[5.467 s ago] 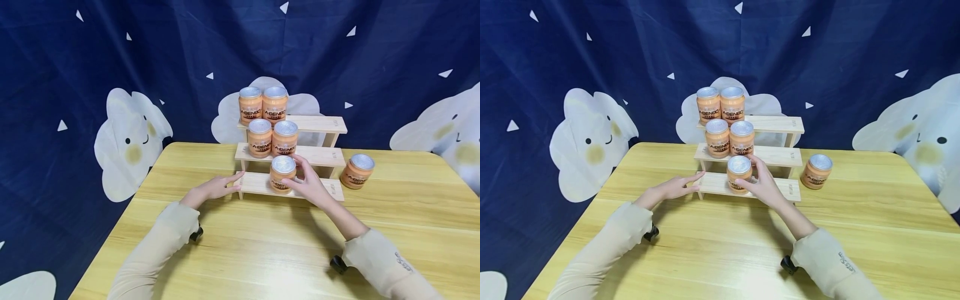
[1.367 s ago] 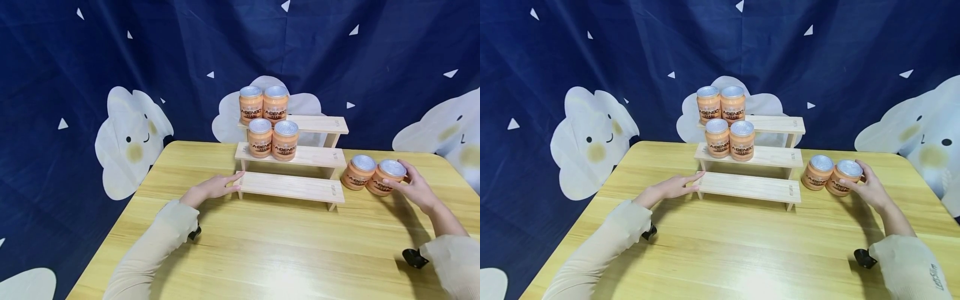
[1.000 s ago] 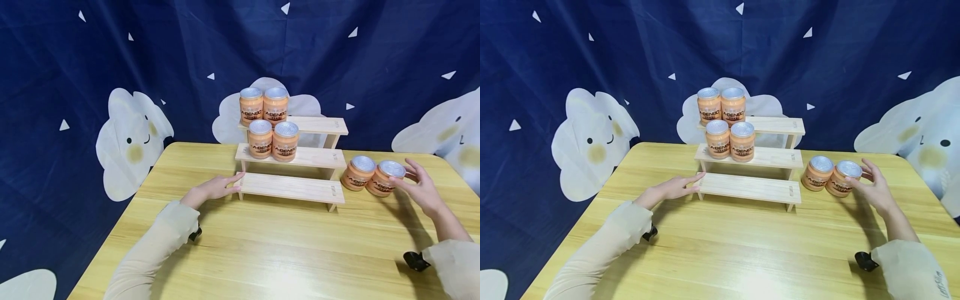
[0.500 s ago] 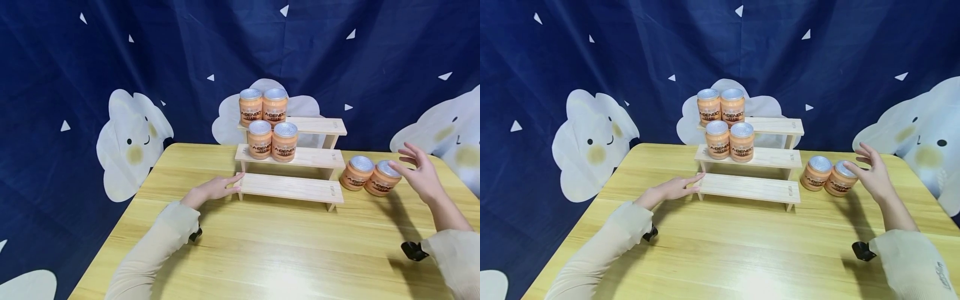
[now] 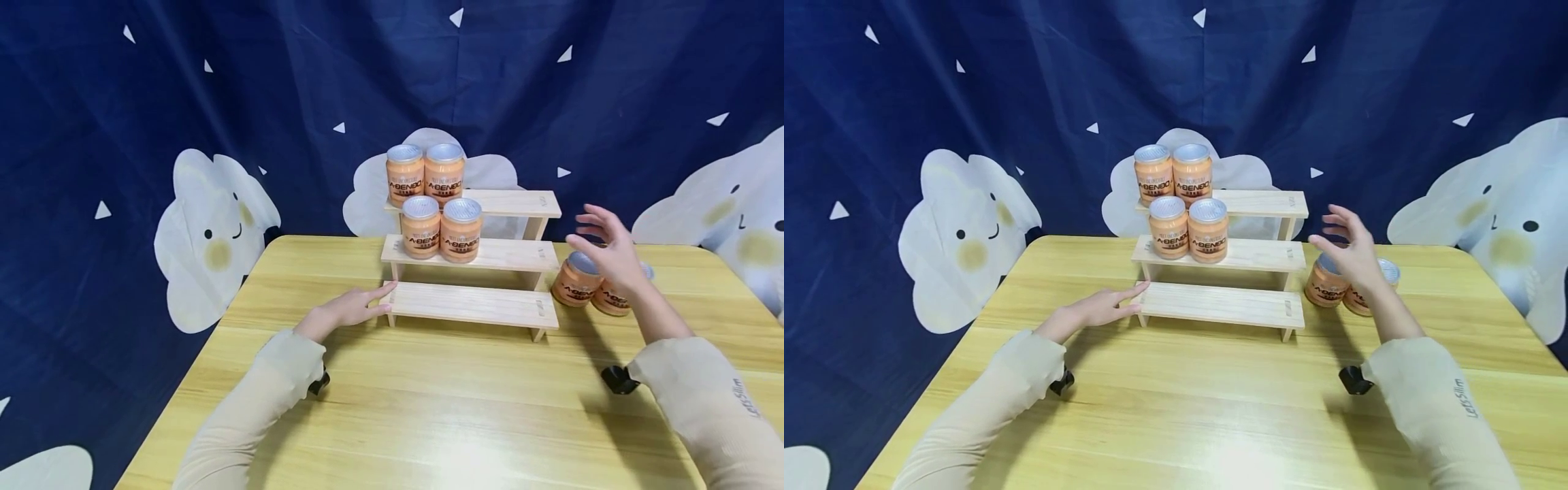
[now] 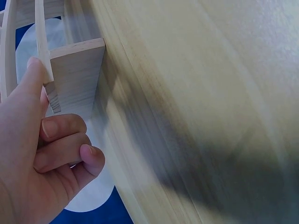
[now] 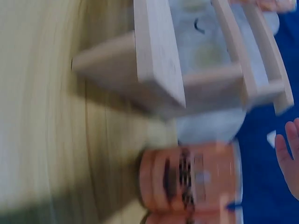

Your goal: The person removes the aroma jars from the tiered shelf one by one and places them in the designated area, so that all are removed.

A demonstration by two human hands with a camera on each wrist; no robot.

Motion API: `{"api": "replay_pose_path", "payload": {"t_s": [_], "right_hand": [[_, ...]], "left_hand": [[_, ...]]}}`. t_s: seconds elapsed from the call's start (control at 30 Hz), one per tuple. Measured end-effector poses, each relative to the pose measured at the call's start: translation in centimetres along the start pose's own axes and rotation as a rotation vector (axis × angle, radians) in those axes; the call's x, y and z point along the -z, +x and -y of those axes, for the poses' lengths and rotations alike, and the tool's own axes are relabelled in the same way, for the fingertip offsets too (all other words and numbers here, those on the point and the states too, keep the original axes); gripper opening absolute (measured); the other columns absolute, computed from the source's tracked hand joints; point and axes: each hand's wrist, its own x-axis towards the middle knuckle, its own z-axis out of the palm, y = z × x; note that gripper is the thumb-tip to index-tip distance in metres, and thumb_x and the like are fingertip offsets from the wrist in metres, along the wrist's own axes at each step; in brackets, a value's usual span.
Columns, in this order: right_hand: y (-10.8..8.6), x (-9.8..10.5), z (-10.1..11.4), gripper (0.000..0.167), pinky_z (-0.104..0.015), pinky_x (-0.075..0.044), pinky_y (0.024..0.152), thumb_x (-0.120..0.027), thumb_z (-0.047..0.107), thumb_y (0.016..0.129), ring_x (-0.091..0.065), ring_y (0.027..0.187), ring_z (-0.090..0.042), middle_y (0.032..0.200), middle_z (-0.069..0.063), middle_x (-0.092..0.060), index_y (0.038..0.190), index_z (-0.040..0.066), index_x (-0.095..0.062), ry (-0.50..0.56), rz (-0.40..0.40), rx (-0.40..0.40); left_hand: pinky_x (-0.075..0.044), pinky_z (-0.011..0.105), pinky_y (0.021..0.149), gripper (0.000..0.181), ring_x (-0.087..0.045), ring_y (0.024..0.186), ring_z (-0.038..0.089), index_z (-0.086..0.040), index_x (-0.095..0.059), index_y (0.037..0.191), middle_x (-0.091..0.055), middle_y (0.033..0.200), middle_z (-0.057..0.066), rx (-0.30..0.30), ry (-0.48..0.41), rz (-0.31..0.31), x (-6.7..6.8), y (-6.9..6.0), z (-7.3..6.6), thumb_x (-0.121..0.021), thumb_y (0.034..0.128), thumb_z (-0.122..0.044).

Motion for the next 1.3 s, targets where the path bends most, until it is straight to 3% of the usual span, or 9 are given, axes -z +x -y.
{"api": "replay_pose_path", "payload": {"t_s": [0.2, 0.37, 0.47, 0.57, 0.77, 1.0, 1.3], "right_hand": [[1.1, -3.5, 1.6, 0.060, -0.009, -0.041, 0.075, -0.061, -0.001, 0.084, -0.051, 0.097, -0.002, 0.112, 0.014, -0.050, 0.137, -0.001, -0.033, 0.021, 0.124, 0.000], [2.0, -6.0, 2.5, 0.064, -0.018, -0.040, 0.083, -0.062, 0.006, 0.085, -0.050, 0.099, -0.002, 0.126, -0.014, -0.049, 0.140, 0.001, -0.030, -0.004, 0.200, -0.029], [2.5, -7.5, 3.0, 0.063, -0.021, -0.041, 0.085, -0.061, 0.005, 0.086, -0.050, 0.100, -0.003, 0.128, -0.021, -0.046, 0.140, 0.002, -0.029, 0.027, 0.235, -0.038], [2.8, -8.9, 3.5, 0.064, -0.025, -0.042, 0.089, -0.060, 0.002, 0.086, -0.050, 0.106, -0.016, 0.130, -0.023, -0.044, 0.141, 0.002, -0.027, 0.083, 0.272, -0.052], [3.3, -10.7, 4.4, 0.074, -0.049, -0.036, 0.098, -0.060, 0.004, 0.085, -0.041, 0.118, -0.038, 0.134, -0.026, -0.036, 0.145, 0.005, -0.016, 0.113, 0.358, -0.084], [3.7, -12.2, 4.9, 0.084, -0.052, -0.037, 0.096, -0.064, 0.004, 0.082, -0.040, 0.118, -0.040, 0.134, -0.030, -0.034, 0.146, 0.005, -0.009, 0.090, 0.363, -0.076], [2.7, -12.8, 8.1, 0.081, -0.051, -0.041, 0.092, -0.065, -0.001, 0.080, -0.039, 0.118, -0.040, 0.133, -0.029, -0.036, 0.143, -0.001, -0.013, 0.074, 0.324, -0.084]], "left_hand": [[-0.028, 0.043, 0.107, 0.059, -0.037, 0.127, 0.035, -0.027, -0.014, 0.147, -0.032, 0.144, 0.014, 0.011, 0.000, -0.002, 0.0, -0.2, 0.0, -0.038, 0.0961, -0.044], [-0.028, 0.044, 0.107, 0.060, -0.037, 0.127, 0.034, -0.026, -0.014, 0.147, -0.032, 0.144, 0.014, 0.008, -0.001, -0.002, 0.0, -0.1, 0.0, -0.037, 0.0959, -0.046], [-0.028, 0.043, 0.107, 0.060, -0.037, 0.127, 0.034, -0.026, -0.014, 0.147, -0.032, 0.144, 0.014, 0.009, 0.000, -0.004, 0.0, 0.0, 0.0, -0.038, 0.0960, -0.045], [-0.028, 0.043, 0.107, 0.059, -0.038, 0.127, 0.035, -0.025, -0.015, 0.147, -0.034, 0.143, 0.016, 0.002, -0.002, -0.009, -0.1, -0.1, 0.1, -0.039, 0.0962, -0.043], [-0.027, 0.044, 0.107, 0.059, -0.036, 0.128, 0.034, -0.027, -0.014, 0.147, -0.032, 0.144, 0.014, 0.016, -0.014, -0.006, -0.2, -0.1, 0.1, -0.037, 0.0961, -0.045], [-0.029, 0.044, 0.106, 0.059, -0.037, 0.127, 0.035, -0.027, -0.014, 0.147, -0.033, 0.143, 0.014, 0.009, -0.009, -0.011, -0.2, 0.0, 0.0, -0.038, 0.0961, -0.045], [-0.030, 0.044, 0.105, 0.059, -0.040, 0.125, 0.036, -0.025, -0.016, 0.147, -0.035, 0.143, 0.013, 0.007, -0.015, -0.024, -0.4, 0.1, 0.1, -0.038, 0.0960, -0.045]]}}
